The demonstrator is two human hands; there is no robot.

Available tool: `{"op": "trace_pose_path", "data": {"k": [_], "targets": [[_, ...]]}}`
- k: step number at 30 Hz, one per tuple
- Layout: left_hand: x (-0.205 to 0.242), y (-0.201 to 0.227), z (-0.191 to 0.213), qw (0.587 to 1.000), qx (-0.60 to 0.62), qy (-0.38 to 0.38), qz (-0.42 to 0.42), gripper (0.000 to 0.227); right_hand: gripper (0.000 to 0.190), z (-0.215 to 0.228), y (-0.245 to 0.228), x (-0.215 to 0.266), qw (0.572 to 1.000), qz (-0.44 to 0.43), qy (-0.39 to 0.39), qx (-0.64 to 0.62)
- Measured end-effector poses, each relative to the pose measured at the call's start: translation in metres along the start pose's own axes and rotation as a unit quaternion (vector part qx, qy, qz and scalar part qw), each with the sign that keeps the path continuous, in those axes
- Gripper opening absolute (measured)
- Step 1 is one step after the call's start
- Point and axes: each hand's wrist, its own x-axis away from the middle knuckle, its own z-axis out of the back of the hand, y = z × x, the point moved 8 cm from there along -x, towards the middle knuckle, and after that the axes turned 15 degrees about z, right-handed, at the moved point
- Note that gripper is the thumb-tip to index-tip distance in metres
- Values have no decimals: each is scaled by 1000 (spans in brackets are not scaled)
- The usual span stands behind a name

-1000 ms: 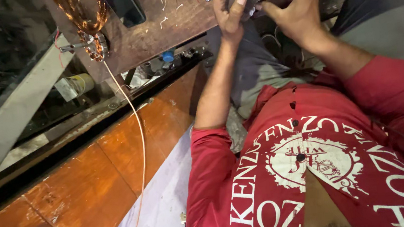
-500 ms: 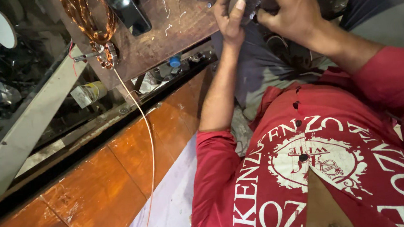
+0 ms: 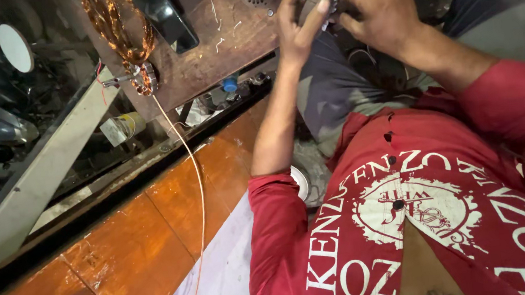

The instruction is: The person inserts white insulating pieces into the slots of a circular stator core. They handle the stator and pieces by hand, repeatedly placing and adjusting the inserts while seated at a cluttered workbench.

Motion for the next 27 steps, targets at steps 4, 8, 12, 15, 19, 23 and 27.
{"op": "trace_pose_path", "data": {"k": [4,8,12,15,19,23,27], "targets": [[-6,-2,5,998,-15,60,-31,28,20,-1,-17,7,997,29,59,-40],[-6,-28,20,978,128,147,-80,28,36,-4,-27,20,995,19,87,-51],[-2,-58,25,972,185,128,-67,32,44,-9,-35,27,996,37,71,-49],[-6,-66,28,970,205,121,-55,36,47,-8,-37,21,997,35,61,-44],[-5,-71,29,973,195,115,-38,36,50,-8,-41,18,999,35,23,4],[-4,-66,29,978,167,114,-45,36,37,-4,-41,12,998,50,23,21],[-6,-65,28,970,205,115,-60,39,18,1,-31,11,994,13,94,-54]]}}
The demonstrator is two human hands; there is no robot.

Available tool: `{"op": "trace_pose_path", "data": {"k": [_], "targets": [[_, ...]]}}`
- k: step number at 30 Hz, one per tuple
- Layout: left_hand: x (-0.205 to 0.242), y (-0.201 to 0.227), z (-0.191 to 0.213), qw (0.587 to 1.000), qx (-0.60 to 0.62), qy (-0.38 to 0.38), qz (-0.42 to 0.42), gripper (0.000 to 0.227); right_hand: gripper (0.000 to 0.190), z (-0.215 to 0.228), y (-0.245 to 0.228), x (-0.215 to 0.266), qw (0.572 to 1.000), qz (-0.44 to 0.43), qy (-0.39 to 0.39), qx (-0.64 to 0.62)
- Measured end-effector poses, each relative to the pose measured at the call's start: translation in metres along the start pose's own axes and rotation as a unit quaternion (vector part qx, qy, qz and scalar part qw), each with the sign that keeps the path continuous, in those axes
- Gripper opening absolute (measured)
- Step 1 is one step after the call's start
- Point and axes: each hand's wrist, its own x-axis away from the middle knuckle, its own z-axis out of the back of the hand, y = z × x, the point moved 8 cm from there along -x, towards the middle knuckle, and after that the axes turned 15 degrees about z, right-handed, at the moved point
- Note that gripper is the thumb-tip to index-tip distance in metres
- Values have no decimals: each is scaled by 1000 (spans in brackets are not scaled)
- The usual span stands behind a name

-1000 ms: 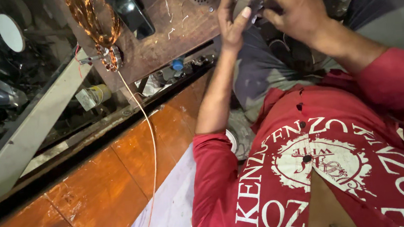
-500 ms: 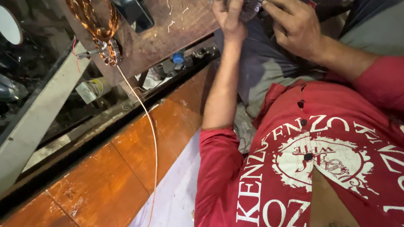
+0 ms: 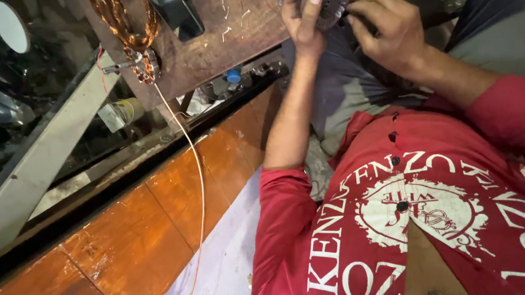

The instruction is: The person inserts white insulating pieces into the slots of a circular stator core. They handle the stator and pieces by hand, repeatedly placing and adjusting the inserts while seated at a cluttered workbench.

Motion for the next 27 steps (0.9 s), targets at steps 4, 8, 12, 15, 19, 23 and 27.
{"op": "trace_pose_path", "data": {"k": [4,8,12,15,19,23,27], "targets": [[5,-4,4,1000,-14,19,-12,42,10,-7,10,4,999,-35,-1,-19],[4,1,4,997,-56,20,-51,41,12,-9,12,-2,999,-39,-1,-35],[5,-8,8,999,-32,15,-18,41,16,-7,7,-12,999,22,-46,16],[5,-10,8,1000,-15,1,-1,40,16,-6,6,-17,995,49,-82,42],[3,-6,5,1000,-26,-7,-4,41,13,-7,13,-16,998,-7,-68,16],[6,-2,5,997,-75,10,-26,43,14,-11,16,-5,998,-66,-15,6],[5,-6,7,999,-51,10,-12,38,11,-17,22,2,995,-90,0,-34]]}}
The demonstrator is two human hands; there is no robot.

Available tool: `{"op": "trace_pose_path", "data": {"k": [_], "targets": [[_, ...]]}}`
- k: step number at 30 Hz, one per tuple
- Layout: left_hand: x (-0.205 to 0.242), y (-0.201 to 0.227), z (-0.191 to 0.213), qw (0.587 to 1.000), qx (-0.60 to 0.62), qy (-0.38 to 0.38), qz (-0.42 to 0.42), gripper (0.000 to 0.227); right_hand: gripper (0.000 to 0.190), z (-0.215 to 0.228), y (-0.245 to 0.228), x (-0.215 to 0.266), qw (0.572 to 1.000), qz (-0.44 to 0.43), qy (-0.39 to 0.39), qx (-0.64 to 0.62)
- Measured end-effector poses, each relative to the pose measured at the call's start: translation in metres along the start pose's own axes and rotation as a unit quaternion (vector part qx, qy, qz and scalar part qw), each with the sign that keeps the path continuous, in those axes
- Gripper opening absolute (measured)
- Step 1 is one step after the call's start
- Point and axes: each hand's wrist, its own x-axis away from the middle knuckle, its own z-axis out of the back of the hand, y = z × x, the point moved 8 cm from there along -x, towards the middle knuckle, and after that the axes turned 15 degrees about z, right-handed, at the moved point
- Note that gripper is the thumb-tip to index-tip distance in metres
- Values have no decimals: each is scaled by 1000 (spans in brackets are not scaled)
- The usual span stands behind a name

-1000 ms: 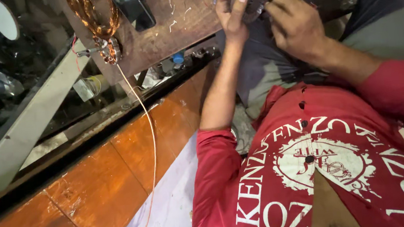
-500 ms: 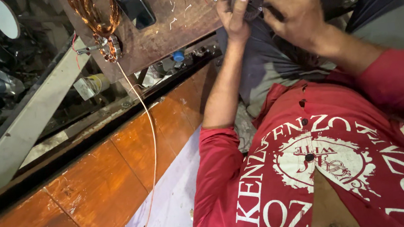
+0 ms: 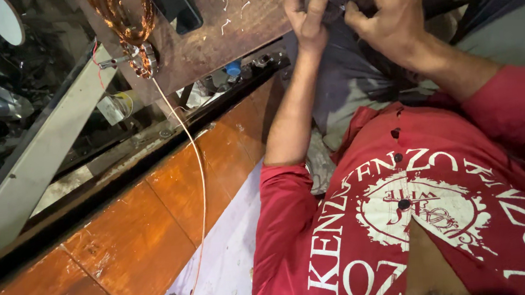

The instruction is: The person inserts white insulating pieces into the slots of a circular stator core. They handle the stator and pieces by hand, repeatedly placing and adjusting the inserts while seated at a cluttered workbench.

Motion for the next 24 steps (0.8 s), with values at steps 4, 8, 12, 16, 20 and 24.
{"op": "trace_pose_path", "data": {"k": [4,8,12,16,20,24], "targets": [[1,-3,1,1000,14,1,8,35,10,3,-13,-3,997,71,-1,24],[0,-4,0,1000,23,4,-4,33,20,5,-31,0,991,98,-29,83],[0,-3,0,1000,14,5,-7,35,41,1,-46,6,985,90,-80,124],[2,-1,4,999,43,11,24,35,43,-4,-52,11,984,87,-97,121],[1,20,-9,994,-77,26,-71,36,28,8,-37,5,999,32,-13,28],[5,12,-4,998,0,37,-47,39,10,5,-19,8,998,-27,42,-42]]}}
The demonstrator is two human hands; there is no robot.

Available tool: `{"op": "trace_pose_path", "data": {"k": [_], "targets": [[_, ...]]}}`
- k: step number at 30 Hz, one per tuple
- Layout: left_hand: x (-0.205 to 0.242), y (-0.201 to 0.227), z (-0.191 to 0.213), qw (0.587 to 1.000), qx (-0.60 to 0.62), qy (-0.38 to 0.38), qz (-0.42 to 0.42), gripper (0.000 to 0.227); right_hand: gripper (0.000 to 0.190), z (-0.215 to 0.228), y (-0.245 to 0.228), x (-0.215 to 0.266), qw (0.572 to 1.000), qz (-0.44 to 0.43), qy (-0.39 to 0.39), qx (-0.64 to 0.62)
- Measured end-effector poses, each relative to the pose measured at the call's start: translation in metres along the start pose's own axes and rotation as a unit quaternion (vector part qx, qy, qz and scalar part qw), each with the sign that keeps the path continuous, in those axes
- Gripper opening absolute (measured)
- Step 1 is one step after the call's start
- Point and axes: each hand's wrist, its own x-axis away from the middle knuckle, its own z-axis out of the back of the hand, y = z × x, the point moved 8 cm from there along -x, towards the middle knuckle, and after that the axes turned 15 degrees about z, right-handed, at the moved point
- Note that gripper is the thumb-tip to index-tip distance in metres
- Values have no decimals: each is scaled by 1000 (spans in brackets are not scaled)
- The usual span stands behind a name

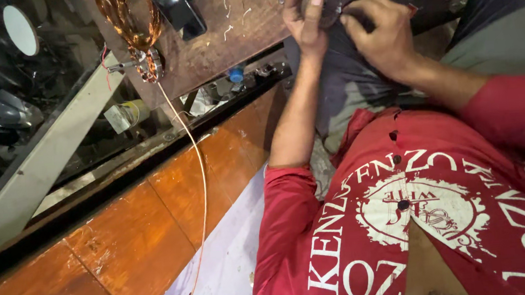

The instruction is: The person inserts white insulating pieces into the slots of a circular stator core. They handle the stator and pieces by hand, repeatedly placing and adjusting the inserts while seated at a cluttered workbench.

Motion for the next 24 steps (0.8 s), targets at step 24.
{"op": "trace_pose_path", "data": {"k": [24], "targets": [[6,-4,-1,999,-25,-10,20,42,9,-9,6,-6,999,31,-26,22]]}}
